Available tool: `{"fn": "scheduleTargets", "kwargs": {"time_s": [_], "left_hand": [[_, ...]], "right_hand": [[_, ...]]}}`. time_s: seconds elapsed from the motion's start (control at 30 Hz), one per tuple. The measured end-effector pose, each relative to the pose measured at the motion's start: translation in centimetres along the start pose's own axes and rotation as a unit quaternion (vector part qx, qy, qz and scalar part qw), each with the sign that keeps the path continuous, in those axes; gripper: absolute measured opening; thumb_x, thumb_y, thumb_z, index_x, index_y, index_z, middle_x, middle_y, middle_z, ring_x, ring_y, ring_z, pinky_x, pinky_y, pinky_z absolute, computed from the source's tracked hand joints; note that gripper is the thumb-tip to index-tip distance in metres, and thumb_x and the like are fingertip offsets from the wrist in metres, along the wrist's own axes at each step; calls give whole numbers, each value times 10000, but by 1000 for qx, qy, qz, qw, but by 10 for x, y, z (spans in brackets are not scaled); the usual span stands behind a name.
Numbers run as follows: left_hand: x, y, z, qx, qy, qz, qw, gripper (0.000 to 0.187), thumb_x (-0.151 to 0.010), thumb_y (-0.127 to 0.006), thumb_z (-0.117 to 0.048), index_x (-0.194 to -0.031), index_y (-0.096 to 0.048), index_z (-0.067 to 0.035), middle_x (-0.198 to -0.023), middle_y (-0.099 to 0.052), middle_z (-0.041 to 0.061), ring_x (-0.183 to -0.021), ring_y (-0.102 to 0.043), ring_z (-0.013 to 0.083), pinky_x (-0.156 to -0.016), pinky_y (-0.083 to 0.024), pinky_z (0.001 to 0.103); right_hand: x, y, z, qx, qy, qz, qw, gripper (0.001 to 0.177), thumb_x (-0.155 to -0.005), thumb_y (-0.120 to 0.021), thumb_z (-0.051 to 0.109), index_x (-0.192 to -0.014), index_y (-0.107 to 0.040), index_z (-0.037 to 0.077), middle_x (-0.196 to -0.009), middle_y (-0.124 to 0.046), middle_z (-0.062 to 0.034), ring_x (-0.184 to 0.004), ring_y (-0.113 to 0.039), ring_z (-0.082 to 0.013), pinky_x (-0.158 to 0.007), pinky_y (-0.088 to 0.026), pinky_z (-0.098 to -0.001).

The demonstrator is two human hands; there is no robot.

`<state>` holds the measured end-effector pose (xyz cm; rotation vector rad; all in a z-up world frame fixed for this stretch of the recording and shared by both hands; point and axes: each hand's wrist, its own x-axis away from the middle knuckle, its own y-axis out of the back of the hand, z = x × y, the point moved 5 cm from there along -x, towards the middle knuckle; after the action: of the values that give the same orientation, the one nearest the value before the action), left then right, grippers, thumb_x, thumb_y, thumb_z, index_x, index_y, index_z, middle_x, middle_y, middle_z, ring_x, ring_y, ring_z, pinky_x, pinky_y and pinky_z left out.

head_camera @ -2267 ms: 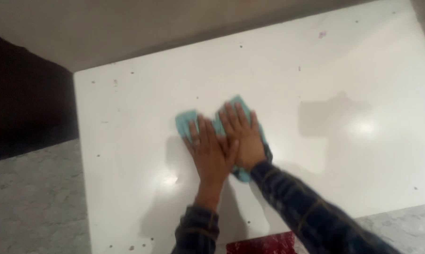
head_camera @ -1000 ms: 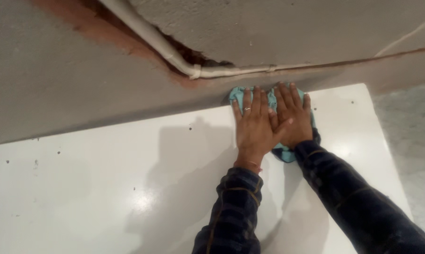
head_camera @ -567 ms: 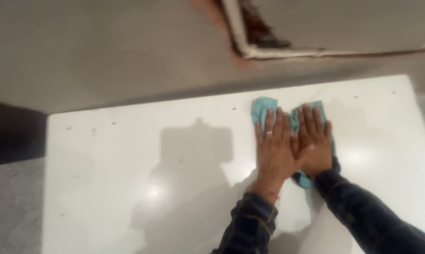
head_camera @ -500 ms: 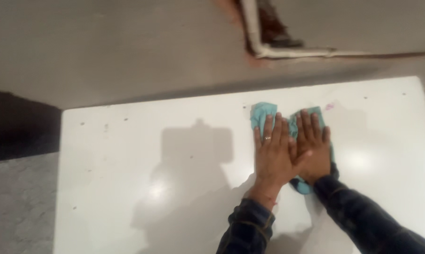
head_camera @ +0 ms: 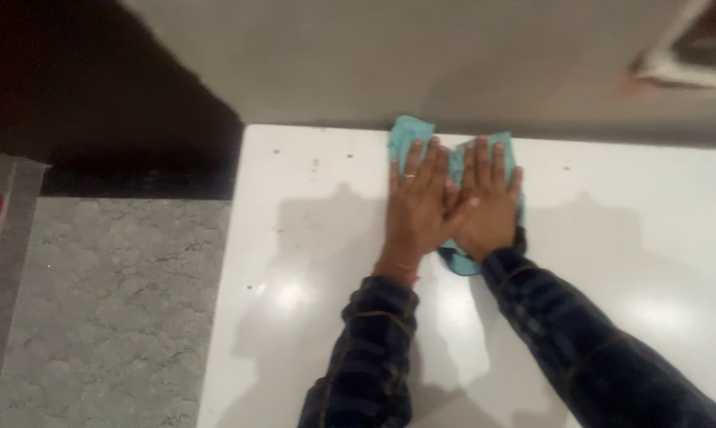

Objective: The person wipes a pink document on a white table with a blue cloth, then places the document on a shelf. The person then wipes the white table surface repeatedly with the cloth.

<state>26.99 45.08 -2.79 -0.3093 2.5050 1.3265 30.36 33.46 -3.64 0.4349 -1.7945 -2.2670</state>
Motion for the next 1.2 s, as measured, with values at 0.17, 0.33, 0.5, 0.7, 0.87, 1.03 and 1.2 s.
{"fn": "scheduleTargets", "kwargs": {"time_s": [0.17, 0.33, 0.5, 0.7, 0.87, 1.03, 1.2], "left_hand": [[23, 71, 85, -33, 21, -33, 999, 814, -951, -599, -580, -1492, -496, 19, -1614, -424, 204, -1554, -293, 378, -1252, -194, 611], [60, 128, 158, -108, 95, -73, 987, 827, -972, -597, -593, -1523, -465, 10, -1633, -381, 207, -1566, -249, 369, -1264, -174, 606], [118, 159, 182, -148, 197, -6, 969, 929, -970, -477, -677, -1575, -328, 13, -1679, -249, 200, -1581, -128, 362, -1255, -64, 610], [224, 180, 126, -193, 227, 24, 954, 963, -983, -324, -720, -1611, -238, 6, -1705, -135, 206, -1588, -40, 354, -1234, 3, 634], [275, 186, 74, -137, 236, 55, 960, 993, -969, -338, -749, -1605, -208, 3, -1698, -136, 219, -1579, -47, 362, -1220, 11, 627], [261, 182, 85, -85, 224, 73, 968, 1002, -954, -318, -756, -1620, -167, -23, -1715, -115, 201, -1602, -35, 354, -1246, 17, 602], [180, 155, 135, -137, 244, 81, 957, 1029, -919, -316, -799, -1598, -149, -44, -1696, -81, 189, -1568, -19, 350, -1218, 18, 605]], "right_hand": [[-24, -27, 113, -24, 39, 29, 999, 700, -1064, -231, 481, -1607, -279, 41, -1695, -186, -169, -1563, -92, -367, -1217, -49, -621], [-39, -55, 216, -8, 103, 62, 993, 693, -1062, -228, 492, -1619, -272, 82, -1699, -169, -144, -1573, -78, -342, -1231, -50, -604], [-3, -62, 275, -9, 168, 51, 984, 689, -1048, -270, 481, -1608, -302, 81, -1689, -196, -151, -1559, -100, -340, -1222, -68, -594], [111, -29, 289, -38, 219, 66, 973, 676, -1001, -387, 412, -1563, -363, 37, -1672, -263, -160, -1564, -169, -345, -1223, -125, -597], [176, -5, 278, 10, 229, 81, 970, 677, -969, -370, 382, -1547, -336, 32, -1660, -248, -166, -1551, -159, -348, -1207, -140, -599], [165, -15, 272, 38, 218, 88, 971, 695, -955, -357, 371, -1559, -299, 33, -1662, -222, -166, -1547, -135, -346, -1205, -127, -592], [77, -44, 262, 47, 185, 86, 978, 698, -1003, -344, 414, -1611, -259, 82, -1706, -148, -124, -1582, -94, -311, -1235, -102, -589]]}}
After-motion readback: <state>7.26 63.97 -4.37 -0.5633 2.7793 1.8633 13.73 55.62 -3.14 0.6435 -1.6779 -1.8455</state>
